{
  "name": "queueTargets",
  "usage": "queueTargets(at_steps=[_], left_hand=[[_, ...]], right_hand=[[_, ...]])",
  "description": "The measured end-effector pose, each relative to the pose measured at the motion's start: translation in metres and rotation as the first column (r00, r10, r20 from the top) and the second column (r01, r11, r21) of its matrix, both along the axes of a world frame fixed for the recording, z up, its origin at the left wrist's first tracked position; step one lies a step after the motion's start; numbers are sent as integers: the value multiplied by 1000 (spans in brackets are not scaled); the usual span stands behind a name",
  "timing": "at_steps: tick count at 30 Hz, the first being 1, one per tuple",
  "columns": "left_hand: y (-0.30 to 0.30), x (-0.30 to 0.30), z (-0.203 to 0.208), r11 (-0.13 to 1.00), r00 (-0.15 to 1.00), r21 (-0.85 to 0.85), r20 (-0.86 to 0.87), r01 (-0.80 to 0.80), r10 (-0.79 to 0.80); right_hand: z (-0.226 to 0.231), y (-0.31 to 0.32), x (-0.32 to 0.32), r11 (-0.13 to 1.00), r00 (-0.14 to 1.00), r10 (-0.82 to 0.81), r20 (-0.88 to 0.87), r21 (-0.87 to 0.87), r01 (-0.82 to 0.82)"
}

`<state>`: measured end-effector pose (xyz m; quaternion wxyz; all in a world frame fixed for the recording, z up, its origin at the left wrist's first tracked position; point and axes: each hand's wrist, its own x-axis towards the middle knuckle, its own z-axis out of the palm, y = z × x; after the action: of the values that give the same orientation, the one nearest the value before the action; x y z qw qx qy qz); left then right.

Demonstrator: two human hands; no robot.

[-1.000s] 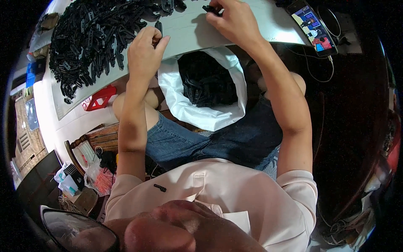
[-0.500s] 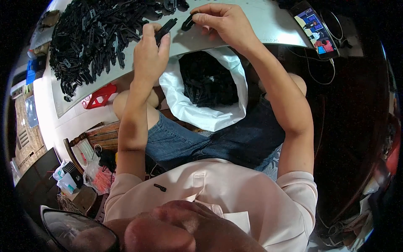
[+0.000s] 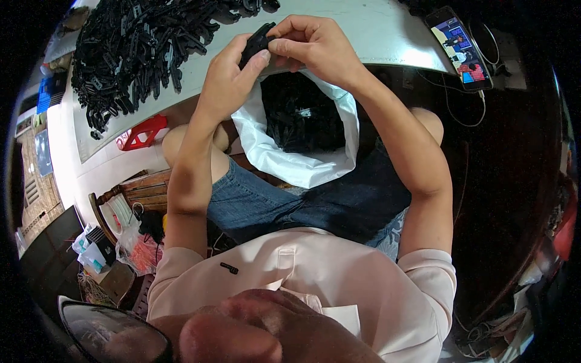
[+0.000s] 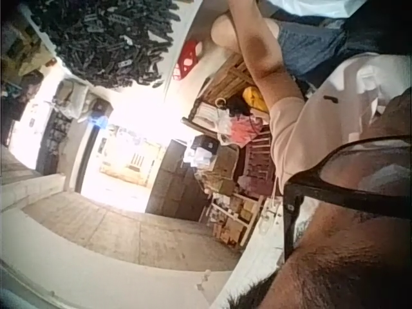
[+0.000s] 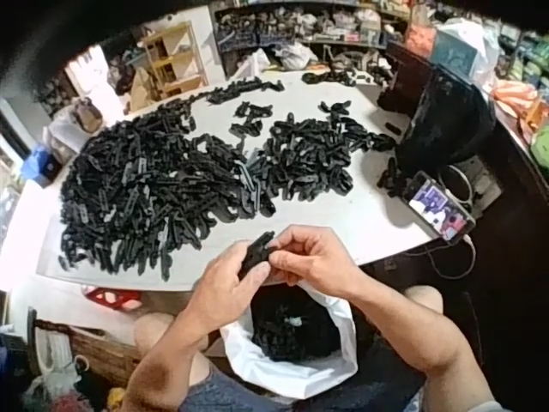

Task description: The person assembles plastic components by picking up parts from the table, fitting pieces together by hand, and dropping the assembled items into a bag.

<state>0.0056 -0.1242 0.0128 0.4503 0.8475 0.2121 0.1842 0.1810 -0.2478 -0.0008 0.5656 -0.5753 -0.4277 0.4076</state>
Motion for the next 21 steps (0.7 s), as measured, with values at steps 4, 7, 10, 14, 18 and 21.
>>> queueTargets(at_steps=[4, 7, 10, 14, 18, 21], left_hand=[[4, -1, -1, 996, 998, 77, 37, 41, -44], [8, -2, -3, 992, 997, 116, 57, 51, -58], [11, -5, 0, 991, 995, 101, 38, 87, -91], [6, -3, 1, 993, 995, 80, 31, 92, -95], [13, -10, 9, 935, 996, 345, 7, 83, -91], [46, -25, 6, 746, 978, 635, 91, -201, 186]], right_hand=[[-3, 0, 2, 999, 998, 35, -52, -11, -35], [1, 0, -3, 1000, 997, 28, -72, 7, -28], [3, -2, 2, 996, 996, 86, -31, 7, -86], [3, -3, 8, 987, 987, 159, -26, 8, -159], [3, -7, 23, 978, 979, 206, -6, -23, -206], [7, -6, 26, 950, 897, 303, 322, -172, -259]])
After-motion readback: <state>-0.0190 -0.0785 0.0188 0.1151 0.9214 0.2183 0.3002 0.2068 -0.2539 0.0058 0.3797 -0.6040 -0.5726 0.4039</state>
